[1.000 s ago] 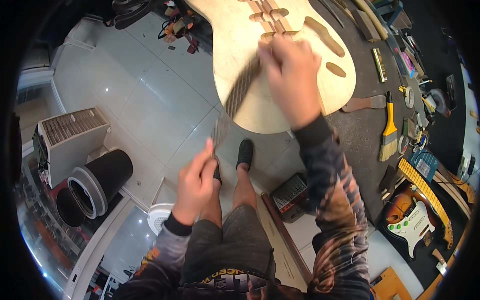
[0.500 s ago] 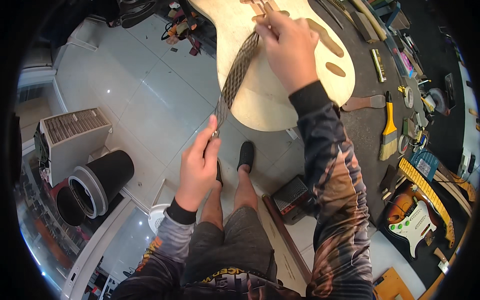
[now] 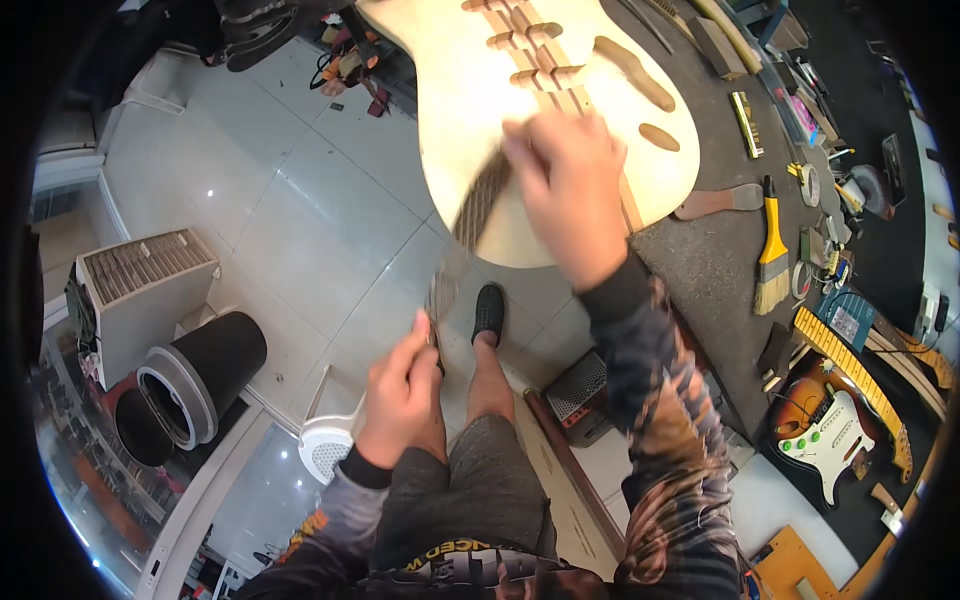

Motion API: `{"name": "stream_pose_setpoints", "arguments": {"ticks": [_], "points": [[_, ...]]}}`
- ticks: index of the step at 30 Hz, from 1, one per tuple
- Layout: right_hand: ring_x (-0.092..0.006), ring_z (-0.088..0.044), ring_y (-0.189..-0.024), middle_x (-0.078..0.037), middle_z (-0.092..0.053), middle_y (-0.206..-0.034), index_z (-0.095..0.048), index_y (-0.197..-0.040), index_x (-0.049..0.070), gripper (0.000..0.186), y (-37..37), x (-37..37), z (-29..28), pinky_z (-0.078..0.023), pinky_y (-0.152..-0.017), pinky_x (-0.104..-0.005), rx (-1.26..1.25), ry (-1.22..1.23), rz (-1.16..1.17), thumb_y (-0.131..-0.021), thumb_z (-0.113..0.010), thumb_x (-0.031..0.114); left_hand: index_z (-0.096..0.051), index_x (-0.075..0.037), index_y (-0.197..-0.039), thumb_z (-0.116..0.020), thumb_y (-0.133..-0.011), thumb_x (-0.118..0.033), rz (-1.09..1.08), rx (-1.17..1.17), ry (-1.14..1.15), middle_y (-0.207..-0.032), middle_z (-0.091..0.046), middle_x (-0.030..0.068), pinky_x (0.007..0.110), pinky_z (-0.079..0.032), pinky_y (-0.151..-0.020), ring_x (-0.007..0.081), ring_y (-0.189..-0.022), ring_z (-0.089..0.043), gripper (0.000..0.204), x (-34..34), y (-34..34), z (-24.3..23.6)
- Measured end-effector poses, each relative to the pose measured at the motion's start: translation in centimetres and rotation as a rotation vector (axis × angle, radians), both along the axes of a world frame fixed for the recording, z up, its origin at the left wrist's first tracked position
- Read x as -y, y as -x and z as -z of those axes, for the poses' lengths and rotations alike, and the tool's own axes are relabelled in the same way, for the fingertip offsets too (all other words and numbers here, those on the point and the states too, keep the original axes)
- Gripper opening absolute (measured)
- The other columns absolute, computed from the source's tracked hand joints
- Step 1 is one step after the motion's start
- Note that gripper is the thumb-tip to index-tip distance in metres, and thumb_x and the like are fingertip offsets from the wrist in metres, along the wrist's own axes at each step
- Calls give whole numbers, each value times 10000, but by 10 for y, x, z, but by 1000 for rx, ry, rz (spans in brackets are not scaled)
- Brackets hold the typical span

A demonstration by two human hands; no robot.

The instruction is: The person sands the wooden surface of a guitar body using a hand rasp and their hands.

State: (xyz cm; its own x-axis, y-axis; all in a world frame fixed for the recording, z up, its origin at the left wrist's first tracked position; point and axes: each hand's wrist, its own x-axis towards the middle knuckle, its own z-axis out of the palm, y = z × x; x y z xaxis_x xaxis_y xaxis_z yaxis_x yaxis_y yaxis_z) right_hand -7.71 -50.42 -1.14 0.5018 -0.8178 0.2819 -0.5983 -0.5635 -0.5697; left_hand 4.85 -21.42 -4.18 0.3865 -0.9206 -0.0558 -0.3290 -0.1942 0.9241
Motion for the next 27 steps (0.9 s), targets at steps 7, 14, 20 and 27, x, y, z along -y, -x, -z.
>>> {"name": "stream_pose_setpoints", "arguments": {"ticks": [7, 14, 20, 27], "points": [[-289, -577, -937, -16, -699, -886, -744, -1003, 147, 145, -6, 77, -15, -380, -916, -480, -19, 253, 18, -1051, -739, 284, -672, -80, -1565, -723, -1034, 10, -2, -59, -53, -1050, -786, 240, 404, -610, -777, 346, -865, -787, 541, 78, -4, -24], [-257, -544, -921, -15, -632, -829, -750, -968, 129, 139, 33, -9, -1, -357, -927, -434, -37, 15, 32, -1040, -757, 247, -629, -37, -1596, -646, -1085, 23, 94, 108, 105, -817, -636, 81, 293, -495, -664, 114, -691, -536, 514, 1, 11, 12], [-269, -567, -943, -22, -667, -844, -763, -999, 147, 151, 10, 64, -11, -352, -902, -461, 26, 202, 69, -1048, -749, 289, -685, -35, -1538, -739, -1012, 28, 6, -39, -7, -1019, -786, 234, 403, -616, -771, 347, -846, -781, 533, 75, 10, -16], [-275, -557, -894, -15, -648, -839, -722, -934, 125, 171, 30, 8, -4, -364, -905, -449, -9, 76, 55, -1026, -781, 257, -656, 29, -1538, -648, -1054, 50, 88, 98, 43, -890, -741, 176, 324, -585, -757, 187, -766, -714, 484, 23, 13, 7]]}}
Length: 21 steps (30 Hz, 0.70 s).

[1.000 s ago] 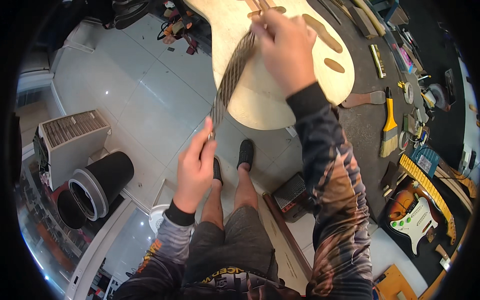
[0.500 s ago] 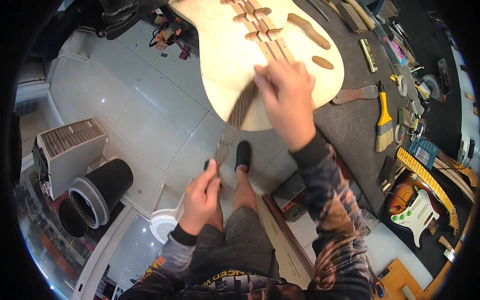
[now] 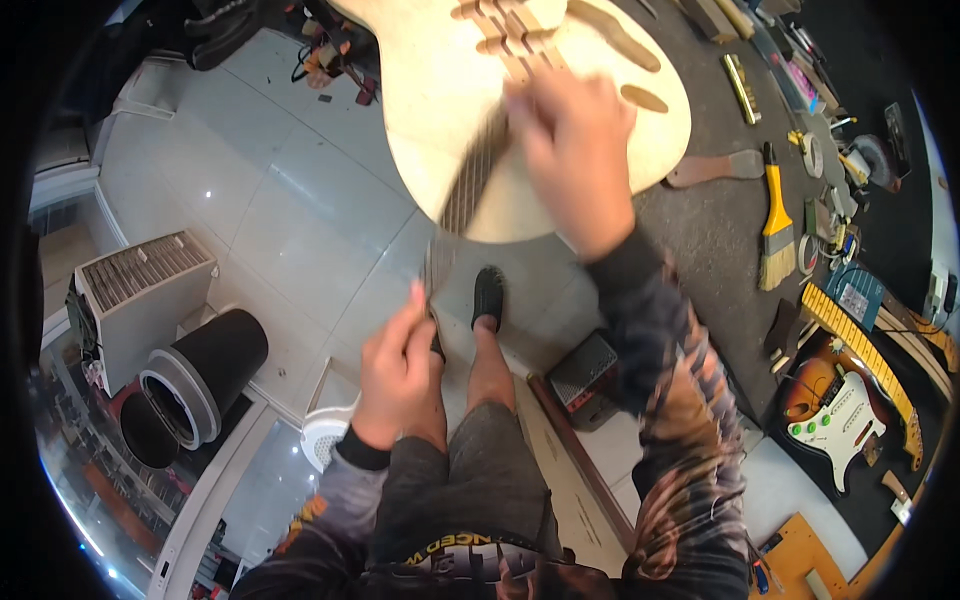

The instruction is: The person sands the wooden surface of a guitar body using a hand rasp and their hands.

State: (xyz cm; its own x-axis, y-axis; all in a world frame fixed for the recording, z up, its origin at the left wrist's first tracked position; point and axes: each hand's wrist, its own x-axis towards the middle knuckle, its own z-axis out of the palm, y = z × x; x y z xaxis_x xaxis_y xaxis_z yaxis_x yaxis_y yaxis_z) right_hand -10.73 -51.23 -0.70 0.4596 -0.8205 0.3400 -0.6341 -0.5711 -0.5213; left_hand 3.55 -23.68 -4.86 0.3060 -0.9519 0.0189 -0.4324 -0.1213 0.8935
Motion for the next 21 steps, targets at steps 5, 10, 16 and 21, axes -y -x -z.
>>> {"name": "stream_pose_setpoints", "arguments": {"ticks": [5, 10, 16, 21], "points": [[-268, -563, -915, -8, -660, -841, -747, -985, 128, 146, -10, 46, -11, -373, -895, -464, 7, 178, -30, -1034, -768, 263, -657, 30, -1536, -677, -1051, 32, -45, -69, -9, -1007, -797, 226, 348, -597, -784, 243, -812, -761, 485, 36, 5, -10], [-260, -539, -874, -4, -638, -803, -743, -949, 130, 122, 13, -17, 1, -380, -877, -453, -19, 35, 2, -1016, -783, 224, -684, -38, -1533, -728, -1037, -3, -3, 24, 7, -912, -749, 170, 410, -587, -691, 324, -711, -728, 499, -23, 18, 10], [-272, -565, -908, -20, -647, -790, -765, -980, 140, 141, 5, 55, -10, -387, -916, -467, 53, 137, 7, -1031, -769, 272, -662, -65, -1563, -731, -1022, 20, -40, -102, 51, -892, -729, 180, 407, -572, -686, 326, -694, -702, 552, 48, 18, -10], [-289, -517, -806, -52, -608, -753, -745, -925, 114, 175, 25, -30, 1, -401, -828, -440, 48, 32, 12, -1031, -769, 252, -662, -68, -1562, -738, -1025, 6, 21, -8, -9, -906, -733, 183, 423, -570, -688, 342, -720, -705, 547, -20, 26, 2]]}}
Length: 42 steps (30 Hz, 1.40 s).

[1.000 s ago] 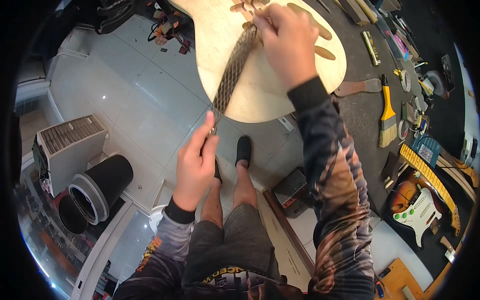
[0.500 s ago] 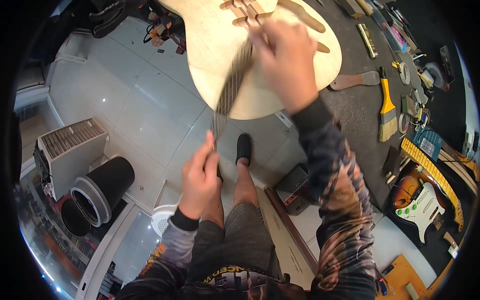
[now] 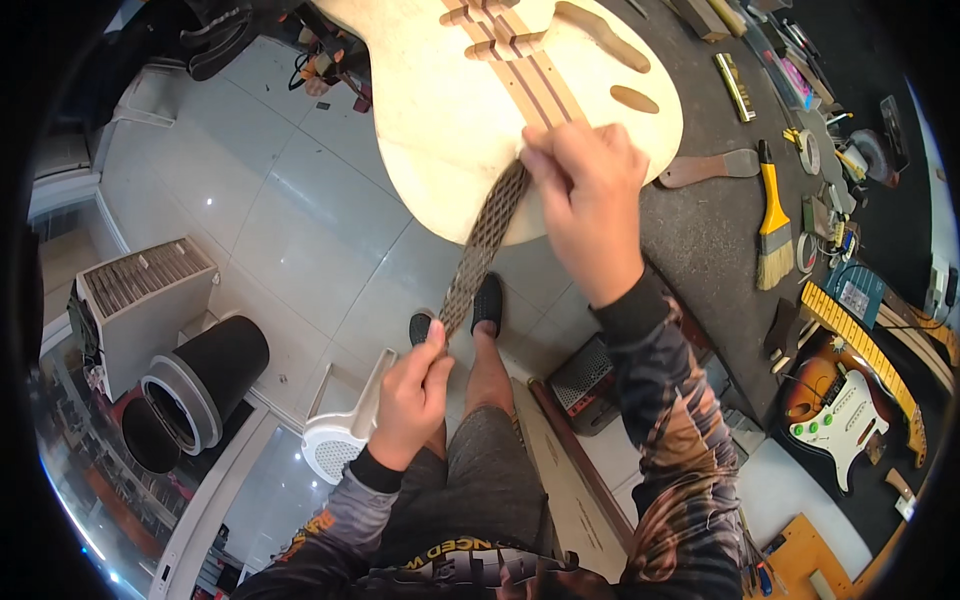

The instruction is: The person sands the wooden surface of a guitar body using a hand rasp and their hands.

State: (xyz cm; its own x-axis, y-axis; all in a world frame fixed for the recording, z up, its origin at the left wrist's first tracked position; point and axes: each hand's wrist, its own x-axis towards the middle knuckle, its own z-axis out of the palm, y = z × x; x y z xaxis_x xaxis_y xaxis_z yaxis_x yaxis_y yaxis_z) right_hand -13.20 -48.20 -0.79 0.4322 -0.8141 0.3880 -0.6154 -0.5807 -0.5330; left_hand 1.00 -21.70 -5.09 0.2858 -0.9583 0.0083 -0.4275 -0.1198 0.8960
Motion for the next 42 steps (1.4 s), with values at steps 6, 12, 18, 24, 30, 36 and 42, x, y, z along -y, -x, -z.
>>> {"name": "stream_pose_setpoints", "arguments": {"ticks": [6, 12, 18, 24, 30, 36, 42], "points": [[-283, -577, -857, -61, -672, -789, -730, -915, 95, 215, -12, 89, -14, -411, -823, -463, 11, 110, 12, -1037, -761, 268, -678, -64, -1543, -751, -1029, -16, -64, -97, -3, -910, -754, 190, 434, -578, -695, 368, -740, -719, 521, 79, -3, -20], [-238, -561, -868, -16, -644, -776, -784, -1005, 127, 100, 19, 21, -2, -372, -933, -422, -48, -49, -14, -1021, -787, 226, -692, 5, -1501, -711, -1038, 19, 31, -47, -67, -1179, -804, 268, 361, -617, -829, 296, -941, -826, 464, 11, 10, -11], [-256, -585, -952, -9, -689, -808, -801, -1010, 137, 159, 6, 79, -11, -374, -951, -452, -39, 13, 29, -1036, -774, 291, -654, -39, -1557, -759, -1021, -8, -52, -77, 42, -952, -756, 221, 420, -594, -715, 391, -784, -742, 547, 67, 15, -11], [-279, -558, -844, -25, -643, -753, -784, -943, 122, 152, 34, 46, -2, -404, -865, -413, -91, 55, 20, -1018, -797, 253, -661, -39, -1556, -754, -1020, 4, 18, -64, -10, -970, -755, 230, 418, -594, -727, 390, -809, -750, 546, 33, 24, -14], [-292, -603, -909, -30, -670, -809, -760, -957, 127, 145, 25, 65, -9, -415, -909, -472, -49, 30, 38, -1024, -777, 253, -668, -32, -1542, -731, -1035, 11, -56, -66, 57, -966, -759, 197, 405, -578, -723, 355, -782, -734, 513, 56, 34, -10], [-259, -588, -897, -6, -659, -801, -765, -953, 143, 126, 43, 63, -9, -383, -899, -444, -51, 10, 59, -1021, -786, 247, -665, -19, -1541, -745, -1035, -3, 10, -57, 34, -944, -747, 198, 401, -579, -740, 355, -769, -730, 513, 57, 44, -17], [-269, -606, -911, -8, -698, -848, -789, -1002, 135, 90, 52, 45, -4, -411, -916, -431, -57, -12, 75, -1004, -812, 222, -651, -15, -1549, -735, -1048, -17, 34, -21, 22, -1001, -768, 232, 430, -590, -718, 383, -787, -742, 508, 39, 48, -5]]}}
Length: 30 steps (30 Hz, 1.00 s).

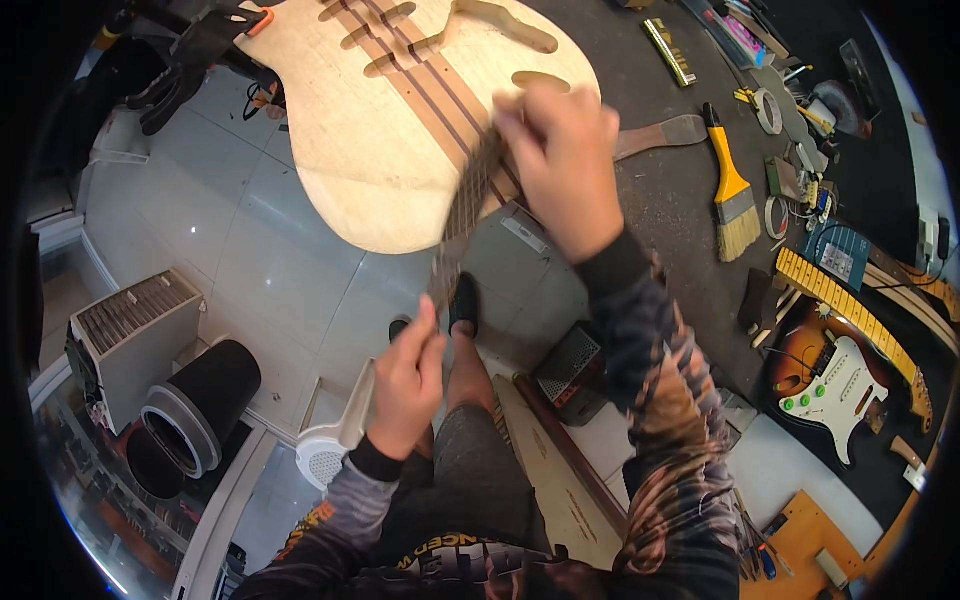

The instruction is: The person sands the wooden surface of a guitar body using a hand rasp and their hands.

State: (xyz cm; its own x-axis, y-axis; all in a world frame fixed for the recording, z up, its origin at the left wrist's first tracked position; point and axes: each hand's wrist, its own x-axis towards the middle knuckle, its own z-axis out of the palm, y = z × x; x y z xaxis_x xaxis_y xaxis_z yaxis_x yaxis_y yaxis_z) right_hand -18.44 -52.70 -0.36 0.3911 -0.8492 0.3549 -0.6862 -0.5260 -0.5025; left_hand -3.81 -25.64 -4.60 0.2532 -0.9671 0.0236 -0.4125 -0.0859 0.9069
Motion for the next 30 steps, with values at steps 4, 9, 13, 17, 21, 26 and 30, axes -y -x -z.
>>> {"name": "stream_pose_setpoints", "arguments": {"ticks": [4, 9, 13, 17, 21, 26, 30], "points": [[-244, -605, -929, -2, -686, -845, -789, -989, 127, 84, 11, -7, -2, -404, -948, -416, -1, 23, -23, -1002, -807, 208, -633, -22, -1568, -735, -1049, -17, 32, 9, 10, -1018, -775, 228, 440, -594, -715, 386, -813, -753, 528, -6, 5, -4], [-252, -607, -944, -15, -704, -852, -810, -1028, 130, 113, 8, 34, -3, -404, -950, -421, 66, 75, 13, -1015, -790, 241, -637, -44, -1579, -745, -1047, -32, -4, -42, -10, -948, -750, 194, 432, -574, -720, 364, -805, -737, 543, 35, 7, -14], [-269, -602, -921, -24, -685, -827, -800, -1012, 114, 105, 5, -29, 2, -407, -916, -429, 30, -59, -28, -1019, -781, 218, -640, -16, -1567, -753, -1038, -33, 66, 85, -117, -993, -778, 210, 440, -579, -724, 347, -837, -772, 541, -40, -7, 1], [-320, -608, -912, -64, -706, -841, -766, -980, 100, 153, -17, 20, -5, -417, -886, -456, 67, -6, -23, -1033, -757, 243, -665, -12, -1545, -739, -1038, -5, -48, -44, -64, -1010, -786, 230, 409, -601, -759, 358, -846, -782, 512, 20, -14, -19], [-303, -616, -953, -55, -703, -834, -773, -976, 116, 132, -29, 28, 0, -413, -913, -445, 75, 44, -48, -1030, -764, 237, -684, -6, -1523, -745, -1029, 9, -97, -109, -108, -1027, -793, 234, 401, -618, -790, 362, -862, -790, 497, 22, -14, -21], [-260, -589, -918, -1, -670, -818, -790, -992, 141, 73, -13, -16, 3, -393, -935, -429, -2, -41, -51, -1008, -789, 212, -691, 2, -1512, -747, -1034, 5, -25, 7, -33, -1027, -796, 230, 389, -621, -791, 349, -855, -794, 482, -19, -21, -14], [-280, -598, -994, -12, -686, -841, -780, -984, 141, 148, -39, 49, -1, -375, -954, -451, 69, 98, -74, -1028, -762, 281, -686, 43, -1484, -663, -1075, 23, -99, -130, -77, -1134, -810, 223, 338, -592, -804, 224, -863, -761, 411, 39, -24, -24]]}}
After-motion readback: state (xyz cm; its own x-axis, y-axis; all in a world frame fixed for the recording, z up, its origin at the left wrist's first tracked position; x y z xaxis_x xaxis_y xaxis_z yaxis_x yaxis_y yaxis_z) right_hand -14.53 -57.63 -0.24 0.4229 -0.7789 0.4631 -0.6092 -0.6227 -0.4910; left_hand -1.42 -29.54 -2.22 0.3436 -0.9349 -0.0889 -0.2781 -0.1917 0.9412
